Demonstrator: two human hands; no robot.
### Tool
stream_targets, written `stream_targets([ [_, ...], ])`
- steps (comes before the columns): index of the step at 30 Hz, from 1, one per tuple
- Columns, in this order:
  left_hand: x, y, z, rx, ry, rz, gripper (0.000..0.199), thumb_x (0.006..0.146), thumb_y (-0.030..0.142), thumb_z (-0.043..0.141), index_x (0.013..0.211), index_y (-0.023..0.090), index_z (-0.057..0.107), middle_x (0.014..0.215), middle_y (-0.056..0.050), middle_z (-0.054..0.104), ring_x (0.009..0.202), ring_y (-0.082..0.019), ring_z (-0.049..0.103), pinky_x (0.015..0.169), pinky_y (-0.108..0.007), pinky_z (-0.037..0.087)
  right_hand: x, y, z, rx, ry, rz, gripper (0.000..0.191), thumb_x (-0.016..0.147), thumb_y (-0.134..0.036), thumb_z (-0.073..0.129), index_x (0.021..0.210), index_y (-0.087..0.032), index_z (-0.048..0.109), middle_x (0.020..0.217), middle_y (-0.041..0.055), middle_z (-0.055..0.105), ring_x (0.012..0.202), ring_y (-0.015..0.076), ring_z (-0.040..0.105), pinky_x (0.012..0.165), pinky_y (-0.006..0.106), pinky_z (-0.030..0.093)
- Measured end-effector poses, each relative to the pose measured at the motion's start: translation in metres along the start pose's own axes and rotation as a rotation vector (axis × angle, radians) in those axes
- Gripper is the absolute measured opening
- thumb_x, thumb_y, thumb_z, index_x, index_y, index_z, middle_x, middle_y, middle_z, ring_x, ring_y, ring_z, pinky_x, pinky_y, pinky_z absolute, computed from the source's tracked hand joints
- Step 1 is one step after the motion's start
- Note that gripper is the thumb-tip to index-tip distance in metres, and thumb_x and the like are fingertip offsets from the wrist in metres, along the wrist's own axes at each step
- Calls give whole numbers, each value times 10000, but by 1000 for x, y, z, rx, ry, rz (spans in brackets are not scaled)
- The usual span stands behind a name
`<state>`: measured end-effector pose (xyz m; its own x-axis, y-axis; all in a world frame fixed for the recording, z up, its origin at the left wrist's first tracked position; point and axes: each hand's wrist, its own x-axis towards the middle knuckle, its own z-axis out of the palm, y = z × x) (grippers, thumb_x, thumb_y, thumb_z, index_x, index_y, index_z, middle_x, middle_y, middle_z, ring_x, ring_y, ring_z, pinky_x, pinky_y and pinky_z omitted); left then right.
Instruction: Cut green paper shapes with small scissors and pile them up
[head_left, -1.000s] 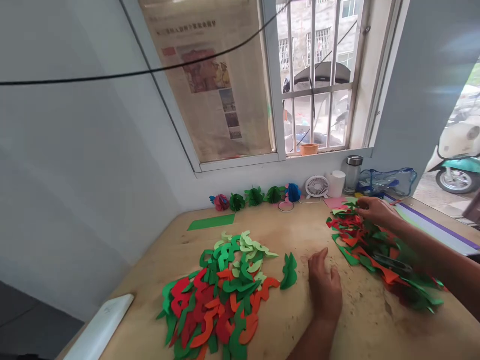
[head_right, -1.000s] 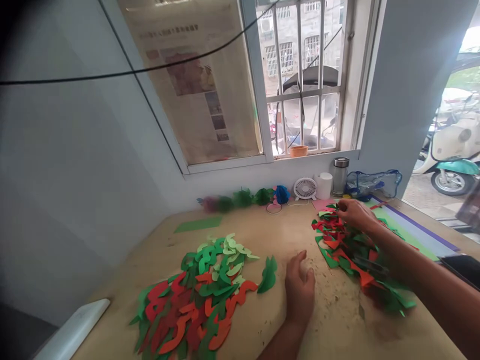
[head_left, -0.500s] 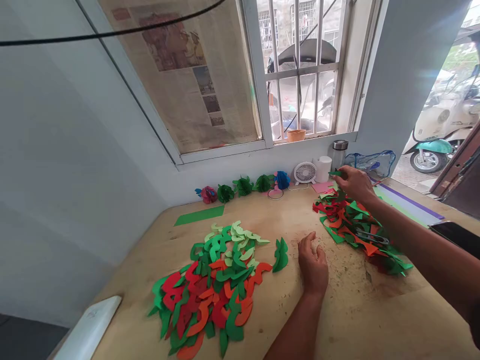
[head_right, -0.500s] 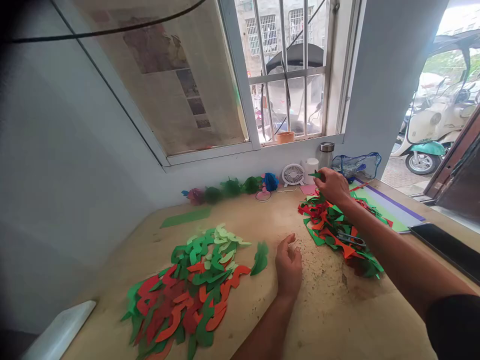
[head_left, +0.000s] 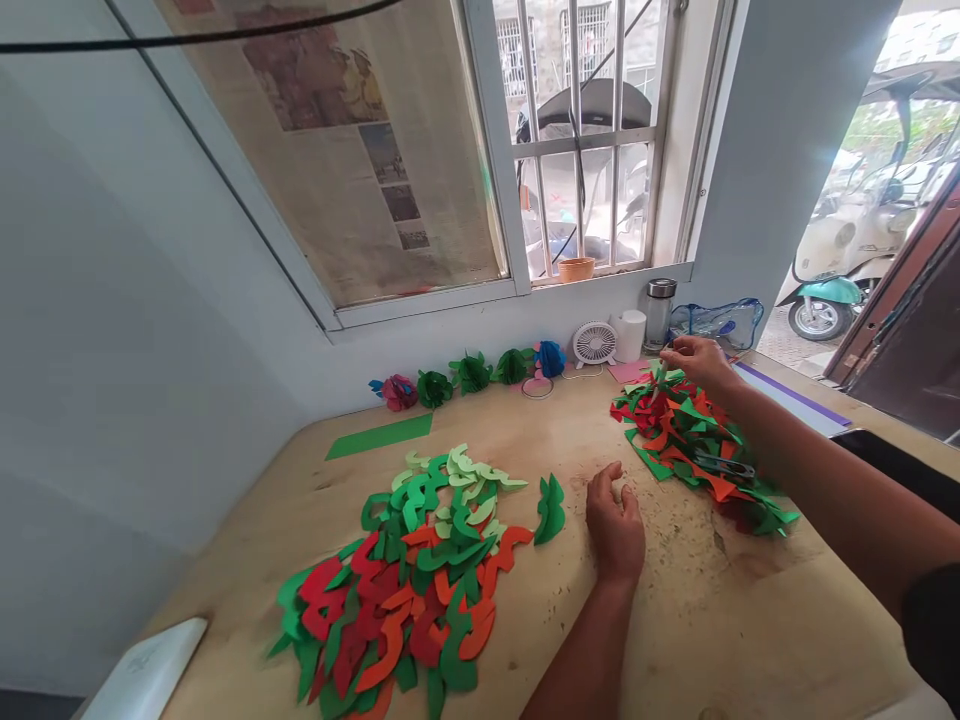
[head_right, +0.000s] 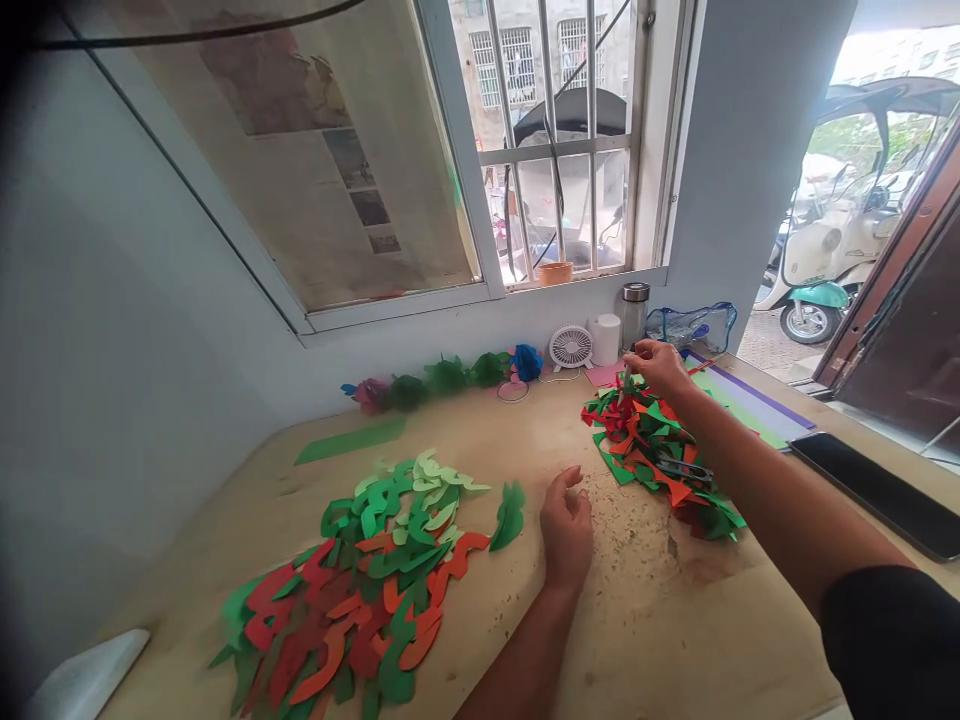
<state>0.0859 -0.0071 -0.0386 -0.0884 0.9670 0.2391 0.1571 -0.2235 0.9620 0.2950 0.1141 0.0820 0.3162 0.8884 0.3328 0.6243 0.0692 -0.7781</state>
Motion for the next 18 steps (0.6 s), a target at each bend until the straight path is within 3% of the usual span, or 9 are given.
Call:
stream_targets([
  [5, 1, 0, 0, 0, -35, -16, 329, 773, 111, 444, 1043, 144, 629, 1007, -107, 663, 980, -193, 615, 875, -336, 475, -3, -3, -15, 280, -90, 107, 298, 598, -385, 690, 772, -145, 671, 694, 38, 682, 690, 180, 634, 668, 292, 485],
  [11, 2, -4, 0, -18, -52, -26, 303, 760, 114, 457, 1001, 150, 638, 984, -101, 672, 957, -194, 623, 856, -321, 476, -5, 7, -24, 117, 76, 46, 248, 619, -386, 681, 704, -153, 675, 651, 27, 674, 658, 171, 607, 633, 278, 462],
  [18, 2, -2, -1, -14, -54, -45, 306, 757, 117, 458, 1000, 139, 642, 970, -112, 670, 923, -195, 626, 798, -305, 486, -10, 4, -24, 204, 43, 35, 286, 656, -437, 672, 674, -152, 654, 628, 28, 662, 605, 149, 590, 576, 251, 447],
])
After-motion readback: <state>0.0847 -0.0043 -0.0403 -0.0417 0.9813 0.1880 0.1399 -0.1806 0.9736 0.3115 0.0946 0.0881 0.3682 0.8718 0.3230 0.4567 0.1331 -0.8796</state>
